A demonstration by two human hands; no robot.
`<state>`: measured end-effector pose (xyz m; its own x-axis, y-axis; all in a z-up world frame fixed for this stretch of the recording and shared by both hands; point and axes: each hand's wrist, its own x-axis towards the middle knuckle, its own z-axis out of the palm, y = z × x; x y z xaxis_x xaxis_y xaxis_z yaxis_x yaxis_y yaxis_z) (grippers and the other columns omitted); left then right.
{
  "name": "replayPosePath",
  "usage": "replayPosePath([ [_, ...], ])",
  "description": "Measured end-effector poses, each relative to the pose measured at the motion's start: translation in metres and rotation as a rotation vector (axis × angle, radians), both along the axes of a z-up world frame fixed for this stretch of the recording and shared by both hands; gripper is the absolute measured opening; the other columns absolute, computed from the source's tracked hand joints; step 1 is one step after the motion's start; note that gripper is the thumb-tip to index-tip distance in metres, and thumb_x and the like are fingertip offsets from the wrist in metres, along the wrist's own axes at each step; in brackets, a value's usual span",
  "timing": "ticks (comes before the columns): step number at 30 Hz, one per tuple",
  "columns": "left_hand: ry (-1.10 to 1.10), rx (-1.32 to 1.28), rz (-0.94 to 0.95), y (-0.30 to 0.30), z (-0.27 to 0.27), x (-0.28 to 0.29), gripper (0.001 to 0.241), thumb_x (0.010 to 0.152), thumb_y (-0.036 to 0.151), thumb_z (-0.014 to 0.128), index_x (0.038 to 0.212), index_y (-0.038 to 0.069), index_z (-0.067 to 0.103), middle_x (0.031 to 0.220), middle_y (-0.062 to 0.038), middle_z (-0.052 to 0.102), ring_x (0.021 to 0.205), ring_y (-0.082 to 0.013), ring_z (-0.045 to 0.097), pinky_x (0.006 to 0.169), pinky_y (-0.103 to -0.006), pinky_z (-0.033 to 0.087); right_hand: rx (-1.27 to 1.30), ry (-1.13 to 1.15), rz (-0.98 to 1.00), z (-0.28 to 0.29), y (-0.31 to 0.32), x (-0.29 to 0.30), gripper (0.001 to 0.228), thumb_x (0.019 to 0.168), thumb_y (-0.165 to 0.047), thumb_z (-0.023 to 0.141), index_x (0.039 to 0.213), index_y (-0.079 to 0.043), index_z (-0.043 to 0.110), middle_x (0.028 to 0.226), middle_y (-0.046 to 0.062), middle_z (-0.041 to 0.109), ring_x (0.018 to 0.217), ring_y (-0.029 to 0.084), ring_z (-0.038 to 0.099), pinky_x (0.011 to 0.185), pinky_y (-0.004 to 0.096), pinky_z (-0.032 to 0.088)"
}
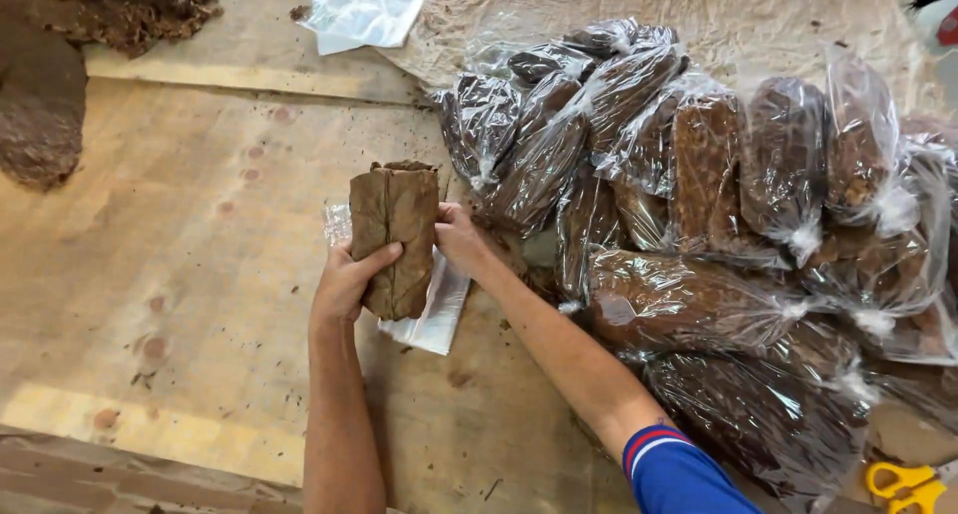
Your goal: Manually packaging bundles of dried leaves into clear plastic bags on a wooden workbench.
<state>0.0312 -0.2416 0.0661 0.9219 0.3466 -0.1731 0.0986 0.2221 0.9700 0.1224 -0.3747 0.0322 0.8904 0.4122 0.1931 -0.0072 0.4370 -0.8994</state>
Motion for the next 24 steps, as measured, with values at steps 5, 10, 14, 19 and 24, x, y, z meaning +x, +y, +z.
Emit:
replayPosePath([
  [5, -0.011, 0.016, 0.009, 0.005, 0.001, -0.002, 0.044, 0.068, 0.015, 0.096, 0.105, 0.001, 0.078, 0.086, -0.014, 0.075, 0.076, -0.0251, 0.075, 0.068, -0.0411, 0.060, 0.100, 0.161, -0.010, -0.039, 0.010, 0.019, 0.013, 0.078, 0.003, 0.079, 0.088, -0.004, 0.081, 0.076, 0.008, 0.076, 0.064, 0.014, 0.071, 0.061, 0.024, 0.056],
  [10, -0.033, -0.029, 0.041, 0.007, -0.004, -0.001, 0.047, 0.068, 0.017, 0.098, 0.107, 0.001, 0.077, 0.089, -0.015, 0.075, 0.078, -0.0275, 0.076, 0.069, -0.0428, 0.060, 0.165, 0.274, 0.034, -0.049, 0.007, 0.033, 0.014, 0.081, 0.001, 0.082, 0.095, -0.002, 0.079, 0.077, 0.010, 0.076, 0.062, 0.017, 0.074, 0.060, 0.025, 0.060],
  [14, -0.080, -0.182, 0.093, 0.016, -0.027, 0.012, 0.054, 0.072, 0.018, 0.096, 0.118, 0.001, 0.073, 0.096, -0.018, 0.075, 0.083, -0.0315, 0.077, 0.071, -0.0457, 0.062, 0.208, 0.339, 0.118, -0.041, 0.001, 0.028, 0.020, 0.082, 0.002, 0.083, 0.101, 0.005, 0.076, 0.079, 0.014, 0.076, 0.065, 0.020, 0.076, 0.061, 0.028, 0.063],
  [19, -0.146, -0.384, 0.160, 0.022, -0.046, 0.015, 0.054, 0.078, 0.019, 0.092, 0.123, 0.000, 0.070, 0.100, -0.018, 0.076, 0.086, -0.0316, 0.078, 0.073, -0.0462, 0.064, 0.167, 0.329, 0.206, -0.055, 0.002, 0.039, 0.014, 0.084, 0.001, 0.084, 0.095, 0.004, 0.076, 0.078, 0.016, 0.075, 0.065, 0.022, 0.075, 0.062, 0.031, 0.063],
  [24, -0.171, -0.532, 0.160, 0.029, -0.039, 0.011, 0.041, 0.079, 0.013, 0.089, 0.112, -0.002, 0.073, 0.095, -0.023, 0.077, 0.083, -0.0361, 0.079, 0.071, -0.0472, 0.066, 0.142, 0.295, 0.233, -0.055, -0.008, 0.047, 0.014, 0.087, -0.001, 0.082, 0.096, 0.004, 0.073, 0.078, 0.018, 0.074, 0.068, 0.025, 0.076, 0.065, 0.034, 0.064],
])
